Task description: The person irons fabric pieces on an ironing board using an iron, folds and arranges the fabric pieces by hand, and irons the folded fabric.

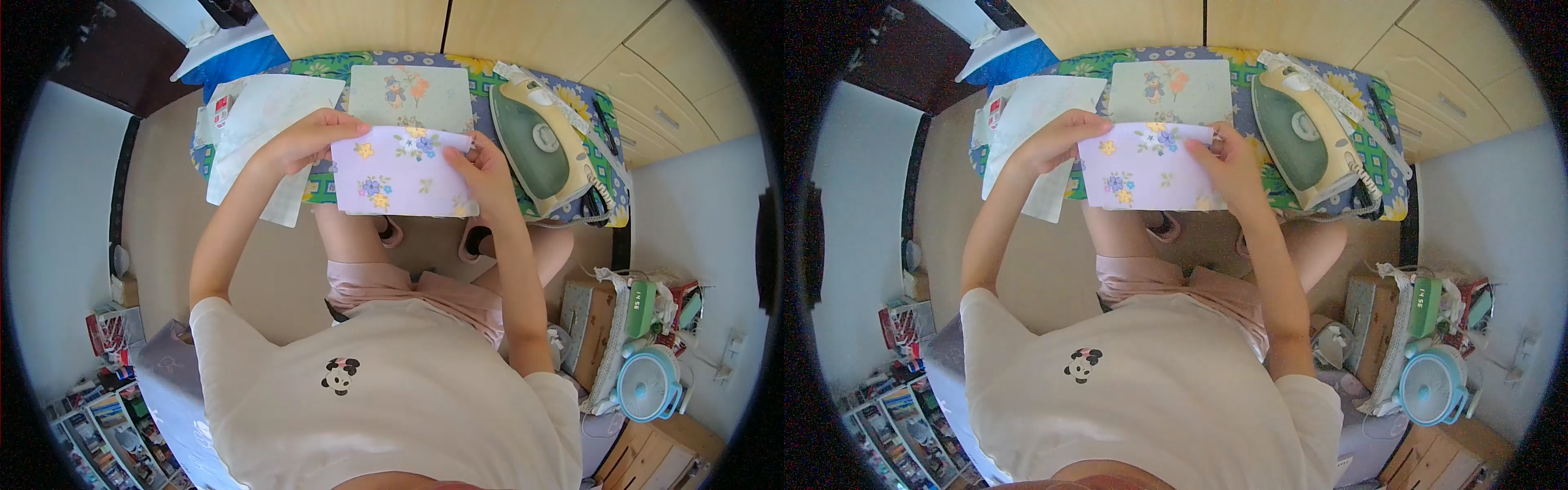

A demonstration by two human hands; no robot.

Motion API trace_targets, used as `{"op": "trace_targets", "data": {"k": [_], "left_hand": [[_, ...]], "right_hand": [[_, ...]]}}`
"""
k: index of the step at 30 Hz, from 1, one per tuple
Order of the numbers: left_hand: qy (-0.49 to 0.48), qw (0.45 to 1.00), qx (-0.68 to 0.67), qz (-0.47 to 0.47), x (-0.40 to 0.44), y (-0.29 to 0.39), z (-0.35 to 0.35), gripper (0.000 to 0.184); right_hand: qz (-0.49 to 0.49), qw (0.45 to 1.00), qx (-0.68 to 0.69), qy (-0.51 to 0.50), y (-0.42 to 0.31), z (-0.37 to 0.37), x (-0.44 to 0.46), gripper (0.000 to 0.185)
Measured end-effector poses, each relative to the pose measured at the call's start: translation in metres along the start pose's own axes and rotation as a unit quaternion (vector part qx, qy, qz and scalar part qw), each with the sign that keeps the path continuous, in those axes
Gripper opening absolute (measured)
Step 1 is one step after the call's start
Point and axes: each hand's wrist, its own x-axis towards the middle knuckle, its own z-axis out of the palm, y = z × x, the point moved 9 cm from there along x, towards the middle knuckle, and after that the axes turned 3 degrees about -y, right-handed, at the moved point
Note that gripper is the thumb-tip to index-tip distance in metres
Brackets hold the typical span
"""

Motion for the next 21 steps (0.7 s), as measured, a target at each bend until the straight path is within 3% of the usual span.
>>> {"op": "trace_targets", "data": {"k": [4,6,9,13,15,16,18,19,21], "left_hand": [[-0.014,0.998,0.053,0.021,0.019,-0.006,-0.005,0.025],[-0.005,0.982,0.185,0.047,0.028,-0.001,-0.004,0.019],[-0.033,0.969,0.230,0.083,0.037,0.008,0.010,0.017],[-0.081,0.951,0.280,0.104,0.054,0.014,0.029,0.017],[-0.103,0.952,0.223,0.184,0.057,0.026,0.039,0.027],[-0.103,0.951,0.223,0.185,0.058,0.026,0.038,0.027],[-0.095,0.988,0.009,0.119,0.063,0.018,0.023,0.043],[-0.096,0.988,0.010,0.119,0.060,0.017,0.014,0.043],[-0.268,0.952,-0.143,0.022,0.044,0.002,0.027,0.057]], "right_hand": [[0.001,0.999,-0.051,0.006,0.013,-0.006,-0.006,0.028],[0.027,0.992,-0.118,-0.026,0.024,-0.005,-0.007,0.026],[0.080,0.971,-0.207,-0.090,0.036,-0.001,-0.006,0.024],[0.076,0.970,-0.200,-0.116,0.032,0.010,-0.005,0.023],[0.046,0.963,-0.212,-0.157,0.031,0.017,-0.001,0.023],[0.045,0.963,-0.213,-0.157,0.030,0.018,-0.002,0.023],[0.023,0.992,-0.057,-0.109,0.019,0.014,-0.004,0.023],[0.022,0.992,-0.057,-0.108,0.018,0.013,-0.006,0.023],[0.007,0.997,0.060,-0.041,0.016,-0.001,-0.007,0.026]]}}
